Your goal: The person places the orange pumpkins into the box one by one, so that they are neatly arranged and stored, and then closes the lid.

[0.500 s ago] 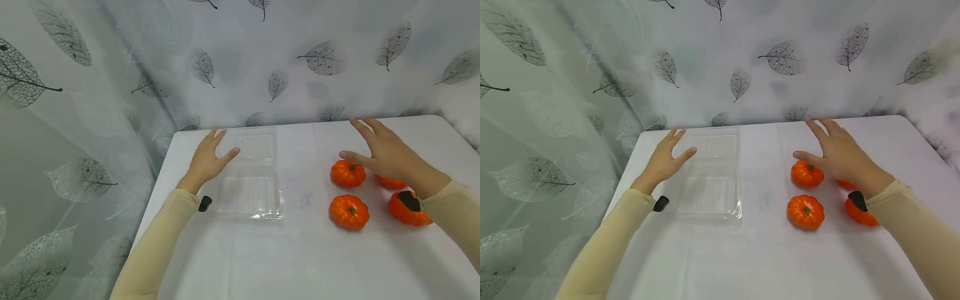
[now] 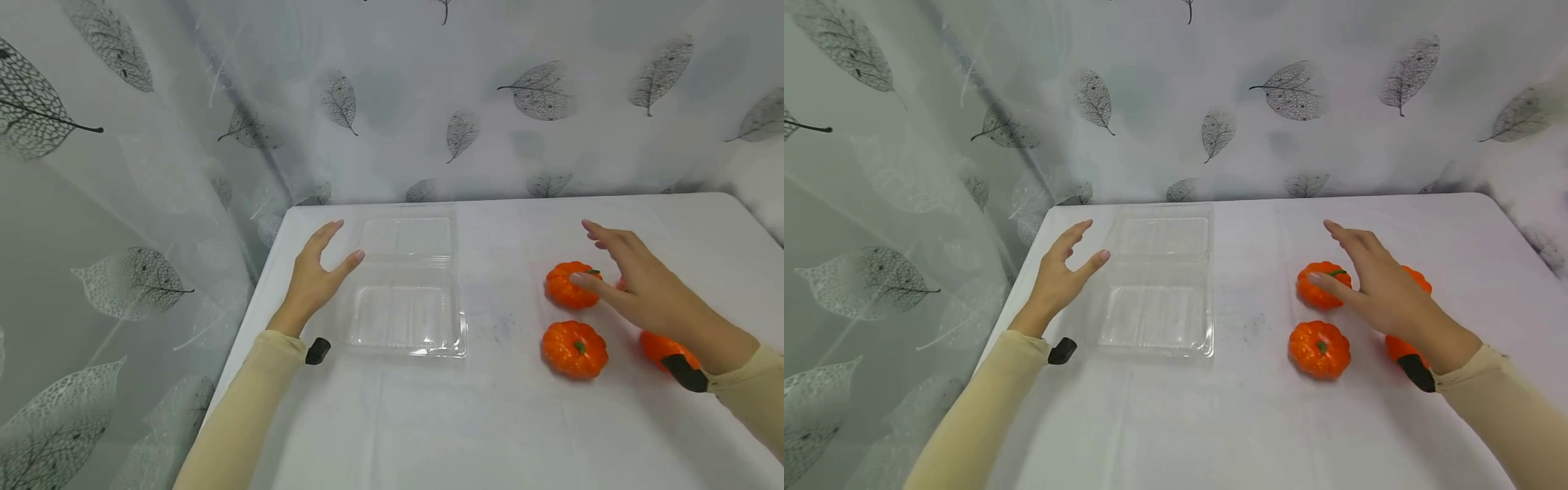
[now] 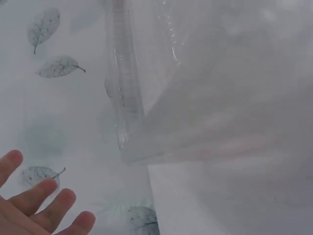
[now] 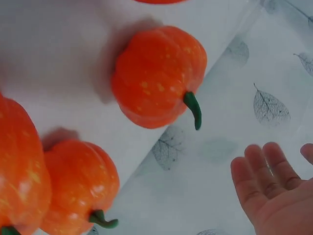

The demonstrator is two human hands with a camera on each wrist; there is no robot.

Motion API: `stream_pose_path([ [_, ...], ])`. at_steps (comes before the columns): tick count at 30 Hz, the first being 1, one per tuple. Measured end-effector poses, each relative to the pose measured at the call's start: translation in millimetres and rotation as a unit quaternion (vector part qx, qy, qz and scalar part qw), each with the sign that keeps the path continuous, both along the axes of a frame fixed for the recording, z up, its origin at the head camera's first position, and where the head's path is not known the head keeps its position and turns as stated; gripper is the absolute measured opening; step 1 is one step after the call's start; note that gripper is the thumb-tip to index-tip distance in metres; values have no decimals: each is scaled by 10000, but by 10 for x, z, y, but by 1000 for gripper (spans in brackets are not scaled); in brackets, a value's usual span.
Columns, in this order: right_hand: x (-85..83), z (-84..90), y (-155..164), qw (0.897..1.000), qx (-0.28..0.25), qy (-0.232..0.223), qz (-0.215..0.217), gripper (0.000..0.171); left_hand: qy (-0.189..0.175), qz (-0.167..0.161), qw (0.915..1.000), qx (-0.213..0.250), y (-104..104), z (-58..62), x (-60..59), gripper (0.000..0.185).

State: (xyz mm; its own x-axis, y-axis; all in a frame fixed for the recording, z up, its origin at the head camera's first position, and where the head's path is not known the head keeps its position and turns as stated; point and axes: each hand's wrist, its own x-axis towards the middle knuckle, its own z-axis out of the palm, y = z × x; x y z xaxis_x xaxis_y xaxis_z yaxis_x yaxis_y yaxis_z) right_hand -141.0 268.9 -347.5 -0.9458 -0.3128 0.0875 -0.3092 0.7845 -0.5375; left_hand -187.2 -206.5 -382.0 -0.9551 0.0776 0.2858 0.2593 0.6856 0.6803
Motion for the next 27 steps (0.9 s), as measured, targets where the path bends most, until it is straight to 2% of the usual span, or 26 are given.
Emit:
stream_pose_path([
  [3, 58, -42, 11, 9998, -215, 4, -27, 74, -207, -8, 9997, 138, -43, -21, 43, 69],
  [10, 125, -118, 21, 9982, -540, 94, 248, 67, -1087, -71, 9935, 317, -113, -1, 178, 73],
  [14, 164, -148, 23, 9969, -662, 116, 401, 68, -1255, -231, 9910, 394, -161, 25, 233, 72],
  [17, 193, -150, 25, 9961, -771, -43, 427, 67, -1435, -355, 9874, 569, -145, 156, 332, 72],
  [19, 210, -151, 34, 9946, -903, -204, 462, 65, -1621, -429, 9825, 814, -158, 177, 369, 73],
  [21, 228, -157, 40, 9929, -1014, -370, 492, 64, -1798, -487, 9773, 1007, -182, 159, 394, 75],
  [24, 256, -178, 52, 9893, -1211, -556, 595, 63, -2042, -527, 9692, 1271, -290, -36, 360, 82],
  [27, 283, -205, 53, 9876, -1268, -653, 651, 65, -2296, -599, 9623, 1328, -353, -140, 375, 93],
])
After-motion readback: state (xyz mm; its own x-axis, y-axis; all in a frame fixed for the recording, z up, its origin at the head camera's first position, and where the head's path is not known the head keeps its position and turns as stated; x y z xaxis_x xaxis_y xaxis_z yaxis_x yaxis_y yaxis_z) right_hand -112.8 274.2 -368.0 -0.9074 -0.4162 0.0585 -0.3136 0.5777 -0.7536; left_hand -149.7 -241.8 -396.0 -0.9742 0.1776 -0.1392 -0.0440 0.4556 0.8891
